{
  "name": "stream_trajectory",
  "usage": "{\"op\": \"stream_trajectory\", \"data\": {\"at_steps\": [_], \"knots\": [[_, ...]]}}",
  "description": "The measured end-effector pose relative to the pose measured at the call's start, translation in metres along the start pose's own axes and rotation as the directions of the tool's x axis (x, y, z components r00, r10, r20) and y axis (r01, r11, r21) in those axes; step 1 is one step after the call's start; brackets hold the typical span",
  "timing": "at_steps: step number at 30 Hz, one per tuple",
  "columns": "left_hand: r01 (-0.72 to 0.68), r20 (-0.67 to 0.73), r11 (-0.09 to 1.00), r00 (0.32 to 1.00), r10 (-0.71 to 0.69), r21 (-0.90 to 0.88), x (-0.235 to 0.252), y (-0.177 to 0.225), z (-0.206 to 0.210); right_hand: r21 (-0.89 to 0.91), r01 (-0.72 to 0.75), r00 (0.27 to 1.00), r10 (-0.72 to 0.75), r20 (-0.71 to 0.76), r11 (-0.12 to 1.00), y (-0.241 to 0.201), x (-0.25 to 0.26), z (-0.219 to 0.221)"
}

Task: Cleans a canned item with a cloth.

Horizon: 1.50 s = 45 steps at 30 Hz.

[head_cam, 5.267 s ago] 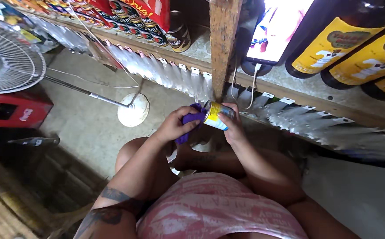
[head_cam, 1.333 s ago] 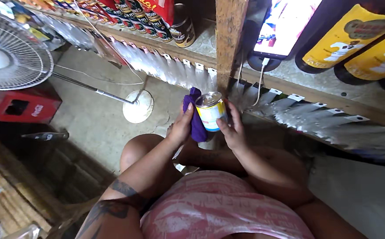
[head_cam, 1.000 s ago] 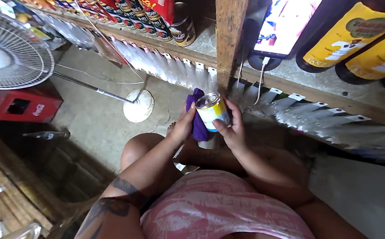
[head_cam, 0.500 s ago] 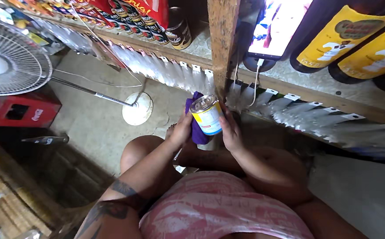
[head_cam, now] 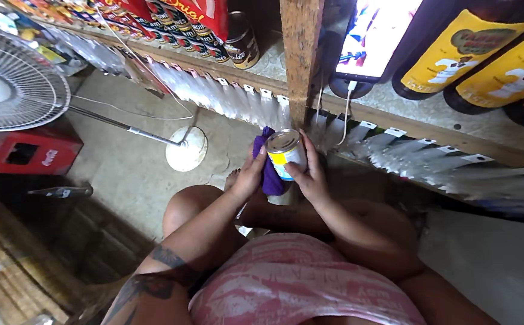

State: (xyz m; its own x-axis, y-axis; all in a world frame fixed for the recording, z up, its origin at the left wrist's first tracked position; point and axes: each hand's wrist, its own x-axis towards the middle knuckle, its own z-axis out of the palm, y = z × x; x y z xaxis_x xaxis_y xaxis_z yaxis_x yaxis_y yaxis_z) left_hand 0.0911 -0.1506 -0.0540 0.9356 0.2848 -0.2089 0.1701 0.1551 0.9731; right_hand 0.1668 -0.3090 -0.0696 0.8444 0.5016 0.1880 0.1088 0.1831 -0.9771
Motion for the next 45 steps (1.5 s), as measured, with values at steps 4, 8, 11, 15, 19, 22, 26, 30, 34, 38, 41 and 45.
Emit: {"op": "stream_trajectory", "data": {"at_steps": [4,8,11,15,19,22,26,30,34,38,41,45], "knots": [[-0.034,0.024,0.999,0.999,0.034,-0.021,-0.001,0.001,0.0,0.211,-0.097,0.995,0.09,0.045,0.973,-0.01,-0.002,0.001],[-0.065,0.037,0.998,0.997,0.065,-0.016,-0.002,0.0,-0.002,0.329,-0.131,0.99,0.103,0.1,0.935,-0.008,-0.004,0.002],[-0.113,0.058,0.993,0.992,0.112,0.019,-0.002,-0.001,-0.005,0.287,-0.1,0.993,0.076,0.093,0.953,-0.006,-0.004,0.002],[-0.108,0.059,0.993,0.993,0.105,0.049,-0.003,0.002,-0.006,0.175,-0.093,0.995,0.086,0.043,0.98,-0.008,-0.004,0.003],[-0.107,0.053,0.994,0.993,0.106,0.017,-0.003,0.002,-0.007,0.086,-0.085,0.996,0.083,0.021,0.993,-0.015,-0.004,0.002],[-0.11,0.028,0.992,0.994,0.108,0.06,-0.005,0.007,-0.005,0.075,-0.095,0.995,0.096,-0.008,0.993,-0.016,-0.003,0.0],[-0.145,-0.003,0.981,0.989,0.146,0.125,-0.004,0.006,0.0,0.103,-0.163,0.986,0.164,-0.004,0.981,-0.014,-0.003,0.001],[-0.217,0.018,0.953,0.976,0.219,0.211,-0.002,-0.003,0.002,0.187,-0.242,0.969,0.245,0.004,0.952,-0.009,-0.004,0.002],[-0.201,-0.01,0.959,0.978,0.207,0.202,-0.001,-0.004,0.002,0.31,-0.265,0.963,0.269,0.033,0.913,-0.013,-0.005,0.005],[-0.187,-0.017,0.973,0.982,0.191,0.132,-0.004,-0.001,0.001,0.374,-0.244,0.97,0.232,0.075,0.895,-0.014,-0.007,0.007],[-0.231,0.007,0.963,0.973,0.232,0.139,-0.006,-0.001,0.0,0.355,-0.233,0.973,0.22,0.077,0.906,-0.013,-0.008,0.006],[-0.261,0.013,0.953,0.965,0.262,0.155,-0.007,-0.001,0.0,0.31,-0.218,0.976,0.211,0.059,0.925,-0.013,-0.005,0.004]]}}
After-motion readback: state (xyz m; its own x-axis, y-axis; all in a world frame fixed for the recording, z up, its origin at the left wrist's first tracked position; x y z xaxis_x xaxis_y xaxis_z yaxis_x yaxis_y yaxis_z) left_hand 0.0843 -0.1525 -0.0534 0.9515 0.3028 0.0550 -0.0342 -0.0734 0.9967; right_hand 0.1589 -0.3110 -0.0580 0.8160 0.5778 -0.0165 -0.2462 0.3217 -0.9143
